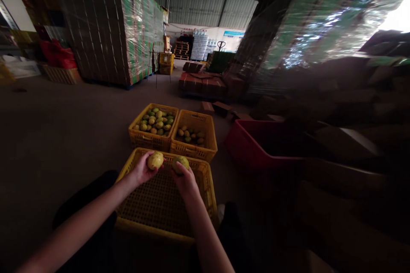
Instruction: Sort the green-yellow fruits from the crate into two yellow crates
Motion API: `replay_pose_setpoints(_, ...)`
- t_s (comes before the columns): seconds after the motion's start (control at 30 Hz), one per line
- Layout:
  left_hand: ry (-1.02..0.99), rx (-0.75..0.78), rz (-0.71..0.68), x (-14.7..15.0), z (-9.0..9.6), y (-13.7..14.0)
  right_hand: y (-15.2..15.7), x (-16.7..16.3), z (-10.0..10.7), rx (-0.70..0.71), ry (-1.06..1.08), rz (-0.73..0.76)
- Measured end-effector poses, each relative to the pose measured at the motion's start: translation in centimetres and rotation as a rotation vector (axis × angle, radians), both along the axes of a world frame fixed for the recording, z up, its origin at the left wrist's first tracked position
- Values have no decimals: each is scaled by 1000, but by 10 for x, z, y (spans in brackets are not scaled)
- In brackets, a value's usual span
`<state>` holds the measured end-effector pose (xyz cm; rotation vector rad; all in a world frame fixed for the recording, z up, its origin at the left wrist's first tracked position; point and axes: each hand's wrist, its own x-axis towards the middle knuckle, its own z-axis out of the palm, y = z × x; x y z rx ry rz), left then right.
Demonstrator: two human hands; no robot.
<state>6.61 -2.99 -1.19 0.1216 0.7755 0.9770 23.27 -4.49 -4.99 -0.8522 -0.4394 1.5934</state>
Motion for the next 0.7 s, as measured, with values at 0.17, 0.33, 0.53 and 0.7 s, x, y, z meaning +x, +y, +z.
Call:
replay_pose_setpoints(0.17,15,3,-10,0,0,0,1,3,-2,1,-3,-16)
replay_pose_setpoints(0.33,25,-9,-2,1,0,0,3,0,-7,7,7,-34)
replay_pose_setpoints(0.53,7,-26,-8,0,-6,1,3,0,-11,37,4,-20)
replay_pose_setpoints(0.7,10,-48,-4,2,-5,-1,5,0,-12,48,-3,5)
